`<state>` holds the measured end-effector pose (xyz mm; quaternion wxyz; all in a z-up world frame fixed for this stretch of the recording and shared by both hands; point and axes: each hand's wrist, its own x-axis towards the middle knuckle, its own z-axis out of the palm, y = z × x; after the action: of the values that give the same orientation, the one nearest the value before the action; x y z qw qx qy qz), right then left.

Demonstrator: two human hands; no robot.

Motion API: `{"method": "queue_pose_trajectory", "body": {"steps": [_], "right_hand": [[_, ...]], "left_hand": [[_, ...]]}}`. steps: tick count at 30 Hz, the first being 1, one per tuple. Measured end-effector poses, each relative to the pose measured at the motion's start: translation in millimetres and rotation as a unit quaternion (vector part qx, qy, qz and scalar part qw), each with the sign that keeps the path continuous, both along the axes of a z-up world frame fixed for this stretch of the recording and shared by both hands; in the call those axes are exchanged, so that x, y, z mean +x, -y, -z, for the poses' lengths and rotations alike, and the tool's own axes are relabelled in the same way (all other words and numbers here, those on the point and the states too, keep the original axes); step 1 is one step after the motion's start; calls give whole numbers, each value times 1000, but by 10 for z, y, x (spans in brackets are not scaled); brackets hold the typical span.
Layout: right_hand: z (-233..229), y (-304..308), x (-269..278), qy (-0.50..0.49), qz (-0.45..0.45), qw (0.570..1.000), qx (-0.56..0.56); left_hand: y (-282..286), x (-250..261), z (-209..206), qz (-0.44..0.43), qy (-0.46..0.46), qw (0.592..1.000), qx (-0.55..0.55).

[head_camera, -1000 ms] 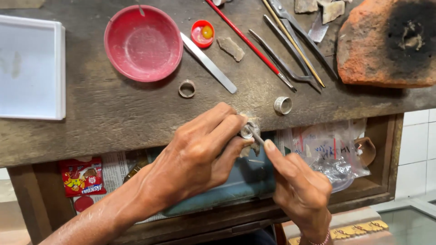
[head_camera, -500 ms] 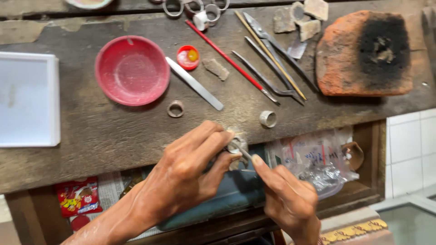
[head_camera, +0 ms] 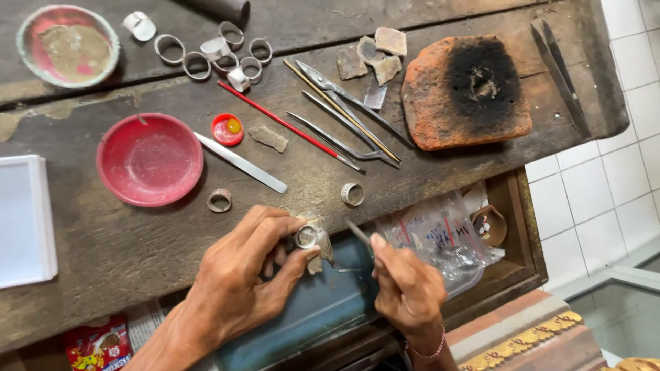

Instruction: Polishing the interior of a metal ring using a small hand tool at a jeweler's workbench

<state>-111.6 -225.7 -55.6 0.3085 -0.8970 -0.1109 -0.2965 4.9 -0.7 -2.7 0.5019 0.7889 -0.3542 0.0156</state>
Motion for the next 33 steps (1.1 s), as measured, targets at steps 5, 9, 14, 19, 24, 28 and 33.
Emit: {"method": "queue_pose_trajectory", "body": {"steps": [5, 9, 14, 19, 24, 28, 33], "right_hand": [[-104, -62, 82, -46, -14, 995, -88], [26, -22, -7, 0, -2, 998, -61], [-55, -76, 70, -20, 1, 994, -107], [11, -96, 11, 19, -1, 992, -126], [163, -37, -171, 43, 22, 998, -30], [310, 43, -212, 124, 61, 990, 7], [448, 59, -332, 128, 85, 984, 86]], "left_hand": [[-28, 5, 17, 8, -8, 1000, 6], [-56, -6, 39, 1, -27, 1000, 1], [-81, 16, -32, -5, -33, 999, -39], [-168, 7, -61, -21, -95, 991, -88], [-199, -5, -95, 11, -307, 927, -214], [-210, -6, -55, 36, -392, 876, -279], [-205, 6, -93, 30, -441, 839, -318]]}}
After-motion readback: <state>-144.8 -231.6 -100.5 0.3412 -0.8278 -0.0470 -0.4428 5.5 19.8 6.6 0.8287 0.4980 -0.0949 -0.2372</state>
